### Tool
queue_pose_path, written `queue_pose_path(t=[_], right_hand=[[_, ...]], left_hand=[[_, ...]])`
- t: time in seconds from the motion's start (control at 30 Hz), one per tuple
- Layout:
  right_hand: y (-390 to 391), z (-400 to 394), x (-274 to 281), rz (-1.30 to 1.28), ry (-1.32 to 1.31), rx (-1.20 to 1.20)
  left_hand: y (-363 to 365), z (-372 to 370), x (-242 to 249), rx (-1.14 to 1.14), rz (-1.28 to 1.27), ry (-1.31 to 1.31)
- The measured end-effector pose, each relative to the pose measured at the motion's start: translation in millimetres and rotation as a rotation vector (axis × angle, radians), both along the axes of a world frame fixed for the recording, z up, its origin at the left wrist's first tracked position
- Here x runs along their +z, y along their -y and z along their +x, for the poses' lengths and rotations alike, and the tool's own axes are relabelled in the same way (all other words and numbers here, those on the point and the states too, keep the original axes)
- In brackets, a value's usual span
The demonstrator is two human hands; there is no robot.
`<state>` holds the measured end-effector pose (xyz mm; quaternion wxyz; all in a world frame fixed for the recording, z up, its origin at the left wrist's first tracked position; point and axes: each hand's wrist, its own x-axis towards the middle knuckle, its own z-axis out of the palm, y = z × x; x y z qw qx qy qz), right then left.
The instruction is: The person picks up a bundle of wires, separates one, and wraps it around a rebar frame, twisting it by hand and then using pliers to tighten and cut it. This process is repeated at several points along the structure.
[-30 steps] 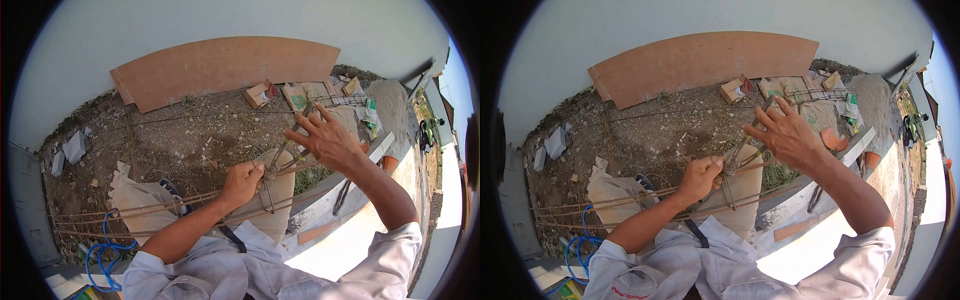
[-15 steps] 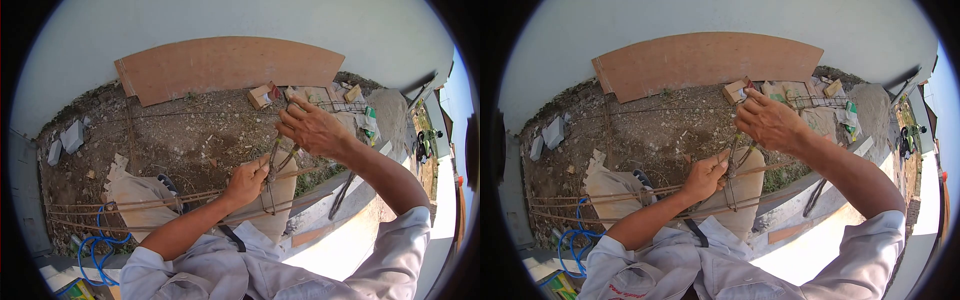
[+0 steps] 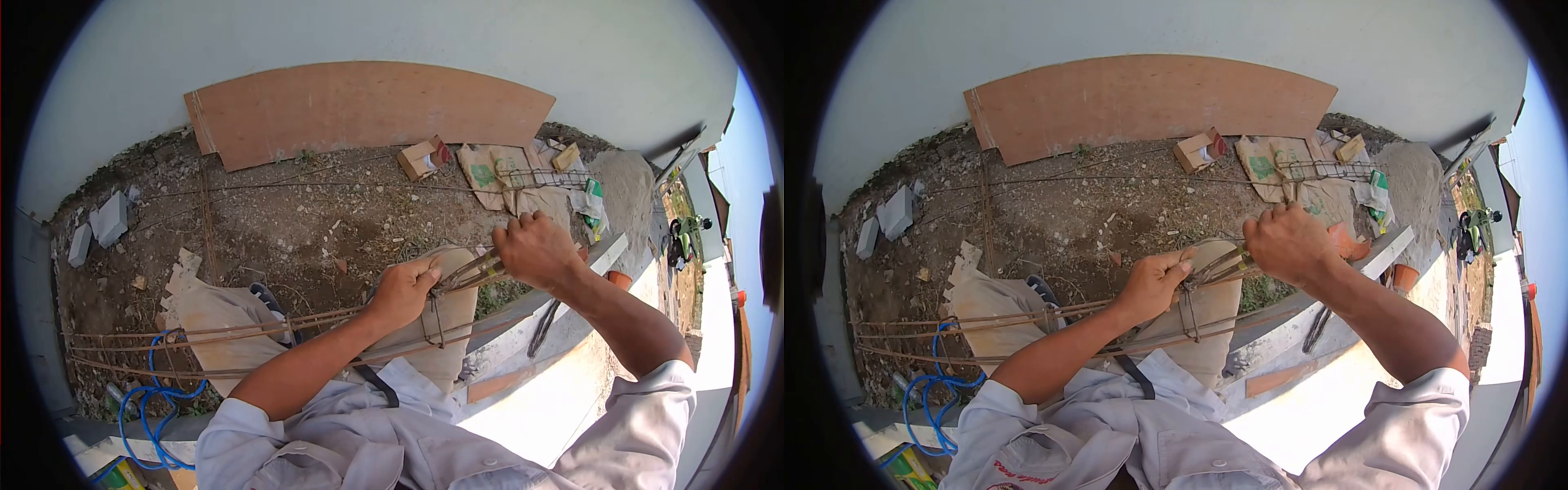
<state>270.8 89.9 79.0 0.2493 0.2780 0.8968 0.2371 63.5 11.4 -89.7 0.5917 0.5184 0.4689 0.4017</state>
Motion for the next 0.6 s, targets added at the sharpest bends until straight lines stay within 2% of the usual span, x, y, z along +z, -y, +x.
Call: queue_pose_path(t=[0.1, 0.17, 0.27, 0.4, 0.47, 0.57, 0.6], right_hand=[[6, 25, -20, -0.004, -0.118, -0.03], [7, 23, -17, -0.009, -0.078, -0.066], [6, -3, 8, -0.086, 0.022, -0.167], [-6, -49, 37, -0.211, 0.261, -0.217], [-9, -57, 36, -0.174, 0.225, -0.144], [-13, -65, 34, -0.166, 0.209, -0.106], [-14, -66, 34, -0.169, 0.209, -0.104]], left_hand=[[-3, -2, 2, -0.015, -0.052, -0.003], [-6, -5, 7, -0.07, -0.146, 0.004], [-11, -3, 8, -0.07, 0.263, -0.281], [-24, 21, 36, 0.021, 0.196, -0.338], [-34, 33, 56, -0.019, 0.075, -0.354], [-38, 52, 75, -0.123, 0.083, -0.355], [-38, 56, 74, -0.082, 0.092, -0.337]])
